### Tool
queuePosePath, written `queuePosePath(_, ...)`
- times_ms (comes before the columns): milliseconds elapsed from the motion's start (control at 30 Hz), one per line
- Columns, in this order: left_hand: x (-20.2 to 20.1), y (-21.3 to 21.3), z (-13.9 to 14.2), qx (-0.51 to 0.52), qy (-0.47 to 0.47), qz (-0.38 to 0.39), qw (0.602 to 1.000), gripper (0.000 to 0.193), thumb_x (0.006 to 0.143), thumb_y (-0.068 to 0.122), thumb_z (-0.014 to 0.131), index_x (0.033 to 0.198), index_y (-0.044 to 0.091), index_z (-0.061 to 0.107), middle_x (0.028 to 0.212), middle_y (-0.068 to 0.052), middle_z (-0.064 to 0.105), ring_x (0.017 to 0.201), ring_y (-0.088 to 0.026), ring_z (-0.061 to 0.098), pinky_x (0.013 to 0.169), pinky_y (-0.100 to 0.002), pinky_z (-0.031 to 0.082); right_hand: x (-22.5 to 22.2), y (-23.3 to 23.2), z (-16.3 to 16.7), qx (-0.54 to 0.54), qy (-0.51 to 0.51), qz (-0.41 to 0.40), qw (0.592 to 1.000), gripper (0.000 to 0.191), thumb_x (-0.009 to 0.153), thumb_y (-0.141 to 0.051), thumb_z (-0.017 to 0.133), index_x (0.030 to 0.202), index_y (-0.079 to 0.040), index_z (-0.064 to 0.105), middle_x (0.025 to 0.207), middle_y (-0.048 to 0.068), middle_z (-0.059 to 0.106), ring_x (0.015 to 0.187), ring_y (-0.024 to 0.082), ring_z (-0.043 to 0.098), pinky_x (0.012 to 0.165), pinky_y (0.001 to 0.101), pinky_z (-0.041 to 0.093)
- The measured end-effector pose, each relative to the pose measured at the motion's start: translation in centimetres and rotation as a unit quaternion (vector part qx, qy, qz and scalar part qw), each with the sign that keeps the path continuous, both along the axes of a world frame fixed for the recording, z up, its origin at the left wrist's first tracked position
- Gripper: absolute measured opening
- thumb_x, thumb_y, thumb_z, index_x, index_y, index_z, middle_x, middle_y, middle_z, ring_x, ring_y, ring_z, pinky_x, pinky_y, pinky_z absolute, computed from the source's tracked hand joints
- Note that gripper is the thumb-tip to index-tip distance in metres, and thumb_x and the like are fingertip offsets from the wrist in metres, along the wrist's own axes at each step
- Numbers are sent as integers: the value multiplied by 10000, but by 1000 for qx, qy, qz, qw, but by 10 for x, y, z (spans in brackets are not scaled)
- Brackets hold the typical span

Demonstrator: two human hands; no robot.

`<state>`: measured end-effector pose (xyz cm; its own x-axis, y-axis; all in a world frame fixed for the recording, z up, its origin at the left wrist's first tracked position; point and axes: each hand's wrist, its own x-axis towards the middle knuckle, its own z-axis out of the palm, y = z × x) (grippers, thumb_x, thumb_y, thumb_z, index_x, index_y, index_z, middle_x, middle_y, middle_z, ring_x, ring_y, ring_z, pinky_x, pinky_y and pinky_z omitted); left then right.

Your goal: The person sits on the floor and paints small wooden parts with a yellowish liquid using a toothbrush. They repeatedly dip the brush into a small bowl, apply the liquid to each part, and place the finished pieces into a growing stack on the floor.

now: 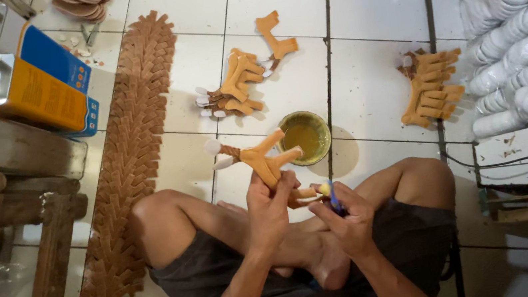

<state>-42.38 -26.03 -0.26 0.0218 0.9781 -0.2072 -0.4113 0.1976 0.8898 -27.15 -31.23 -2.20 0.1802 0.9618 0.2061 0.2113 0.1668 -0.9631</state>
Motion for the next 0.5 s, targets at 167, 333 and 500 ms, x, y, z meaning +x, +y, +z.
queuePosePath(167, -6, 2, 2, -16, -50, -40, 998, 291, 1007, 126, 610, 1280, 43, 557, 938, -45, 613, 847, -98, 586, 725, -262, 502, 2, 1, 5, -3, -33, -51, 998, 219, 846, -73, 798, 1021, 43, 737, 924, 24, 752, 797, 86, 661, 733, 240, 544)
queuePosePath(333, -18, 10, 12, -63, -170, -34, 983, 296, 1039, 188, 528, 1292, 35, 542, 967, -75, 633, 858, -165, 611, 796, -327, 539, 7, 1, 4, -100, 103, -35, 989, 143, 917, -77, 770, 961, 59, 755, 672, -34, 535, 583, 37, 421, 524, 213, 334)
queuePosePath(500, -15, 12, 13, -45, -206, -14, 977, 284, 1068, 203, 501, 1292, 34, 542, 986, -84, 626, 872, -174, 612, 812, -346, 535, -3, 1, 3, -152, 172, -61, 971, 124, 899, -45, 735, 977, 51, 748, 609, -67, 491, 507, 5, 369, 454, 205, 252)
